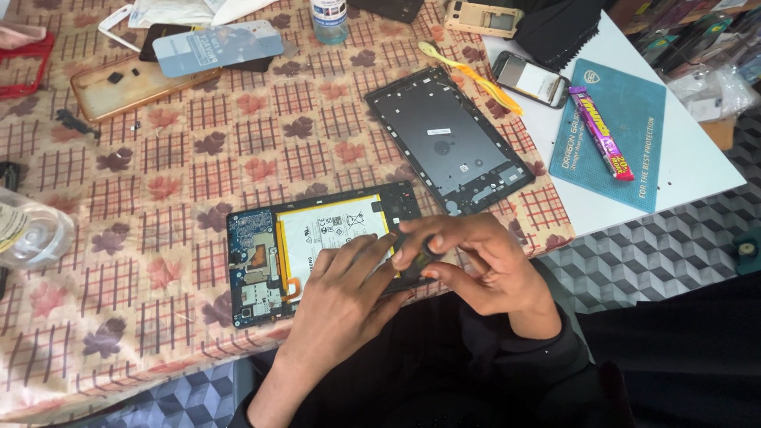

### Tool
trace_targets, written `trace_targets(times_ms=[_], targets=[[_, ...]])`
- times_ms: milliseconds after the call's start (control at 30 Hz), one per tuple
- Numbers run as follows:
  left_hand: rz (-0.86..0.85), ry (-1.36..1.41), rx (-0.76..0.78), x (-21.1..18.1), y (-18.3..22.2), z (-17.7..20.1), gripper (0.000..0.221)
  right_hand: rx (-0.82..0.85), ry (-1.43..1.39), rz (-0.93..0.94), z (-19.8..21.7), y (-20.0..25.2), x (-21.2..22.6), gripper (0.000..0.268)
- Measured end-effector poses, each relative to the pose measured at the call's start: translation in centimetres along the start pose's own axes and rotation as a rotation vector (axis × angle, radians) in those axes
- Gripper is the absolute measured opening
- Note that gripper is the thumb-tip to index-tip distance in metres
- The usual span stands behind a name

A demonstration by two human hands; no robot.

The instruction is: The person uses a screwdriver to remove screws from a disassembled tablet, then lifts and sets aside the back cover. They continue to unscrew internal components and reposition the tablet on the work surface.

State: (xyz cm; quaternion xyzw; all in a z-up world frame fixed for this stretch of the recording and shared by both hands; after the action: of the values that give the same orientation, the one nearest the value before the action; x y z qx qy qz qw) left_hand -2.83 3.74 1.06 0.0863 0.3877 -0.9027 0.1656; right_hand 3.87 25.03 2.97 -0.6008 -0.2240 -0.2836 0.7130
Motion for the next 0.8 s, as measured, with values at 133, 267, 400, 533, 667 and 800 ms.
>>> trace_targets(times_ms=[133, 267, 400, 533, 667, 800], targets=[[0.000, 0.003, -0.001, 0.1, 0.2, 0.1, 0.051, -0.051, 0.099, 0.070, -0.4, 0.2, -0.4, 0.072], [-0.028, -0.020, -0.020, 0.0, 0.0, 0.3, 0.049, -0.111, -0.158, -0.031, -0.6, 0.3, -0.8, 0.059], [-0.018, 0.000, -0.012, -0.2, -0.2, 0.4, 0.049, -0.207, -0.049, 0.046, -0.3, 0.4, -1.2, 0.070], [-0.003, 0.051, 0.016, -0.1, -0.2, 0.7, 0.044, -0.116, -0.112, 0.000, 0.1, 1.3, -0.2, 0.060], [-0.003, 0.068, -0.010, -0.2, -0.2, 0.6, 0.037, -0.071, -0.050, 0.022, 0.2, 1.5, 0.4, 0.066], [0.019, 0.066, -0.056, -0.5, -0.3, 0.3, 0.027, -0.048, 0.210, 0.160, 0.3, 1.8, 0.9, 0.078]])
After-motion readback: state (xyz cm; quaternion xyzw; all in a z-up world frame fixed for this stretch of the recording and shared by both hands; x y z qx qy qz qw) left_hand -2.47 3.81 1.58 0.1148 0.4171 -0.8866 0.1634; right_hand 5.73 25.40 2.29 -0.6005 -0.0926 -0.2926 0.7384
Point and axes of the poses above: each hand's wrist, its own y-axis away from the middle knuckle, its own z-axis out of the back of the hand, x = y × z, the point moved 1 cm from there along -y, towards the middle knuckle, and after that the axes turned 9 degrees about -x, right-handed, at the moved point
